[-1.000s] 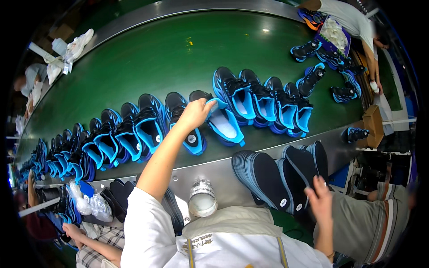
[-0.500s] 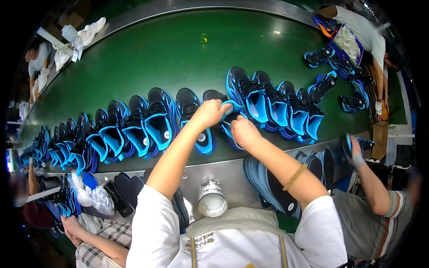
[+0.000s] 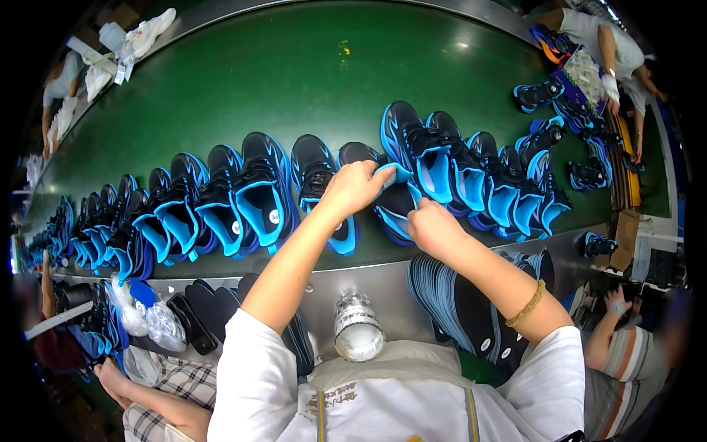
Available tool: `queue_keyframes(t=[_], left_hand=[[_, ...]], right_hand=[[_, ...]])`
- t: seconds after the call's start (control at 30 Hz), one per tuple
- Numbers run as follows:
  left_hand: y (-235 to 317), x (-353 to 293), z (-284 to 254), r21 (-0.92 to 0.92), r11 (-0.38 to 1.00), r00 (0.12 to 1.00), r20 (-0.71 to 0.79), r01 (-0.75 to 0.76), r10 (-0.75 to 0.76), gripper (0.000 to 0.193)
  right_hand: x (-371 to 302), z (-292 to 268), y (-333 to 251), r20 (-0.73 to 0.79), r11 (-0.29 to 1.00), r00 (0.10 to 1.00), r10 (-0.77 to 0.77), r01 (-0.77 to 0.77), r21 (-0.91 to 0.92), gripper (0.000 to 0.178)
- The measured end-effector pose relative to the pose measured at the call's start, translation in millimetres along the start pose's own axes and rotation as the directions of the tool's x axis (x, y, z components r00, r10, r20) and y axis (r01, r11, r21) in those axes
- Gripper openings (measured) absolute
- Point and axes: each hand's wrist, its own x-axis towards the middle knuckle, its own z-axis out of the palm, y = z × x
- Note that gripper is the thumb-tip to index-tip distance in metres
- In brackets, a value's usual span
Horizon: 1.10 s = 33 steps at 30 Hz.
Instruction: The person inserts black insoles into blue and black athletic shoes on a conveyor belt, then retrieves a shoe from a plastic bag on a nearby shelf and continues inserting insoles into the shoes on the belt.
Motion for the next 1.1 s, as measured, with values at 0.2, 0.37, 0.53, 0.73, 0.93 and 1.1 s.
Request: queue_keyframes(t=[0.2,0.37,0.53,0.73,0.93,1.1], left_hand=[[5.4,2.8,5.6,0.016,0.997,0.997,-0.007,-0.082,0.082,0.05],[1.5,-2.2,8.5,0.145,0.987,0.996,-0.043,-0.076,0.083,0.048],[-0.8,-1.7,9.2,0.193,0.975,0.993,-0.023,-0.112,0.119,0.047],[3.6,-1.3,10.7,0.195,0.976,0.995,-0.021,-0.092,0.098,0.049],[1.5,-5.1,31.9,0.124,0.99,0.947,-0.305,-0.068,0.104,0.048],[-3.6,-5.6,53.7,0.609,0.707,0.616,-0.413,-0.36,0.67,0.028]], right_hand=[[34.0,35.7,10.7,-0.24,0.976,0.96,-0.144,0.097,-0.195,0.011],[37.3,35.3,5.7,-0.019,0.963,0.994,-0.11,0.102,-0.251,0.019],[46.6,28.5,2.9,0.317,0.893,0.948,-0.029,0.168,-0.418,0.029],[65.0,20.0,6.0,0.518,0.863,0.854,-0.049,0.297,-0.409,0.032],[60.8,20.7,11.7,0.312,0.786,0.876,-0.369,0.473,-0.398,0.03],[80.6,40.8,28.5,0.233,0.949,0.926,-0.298,0.261,0.177,0.029]])
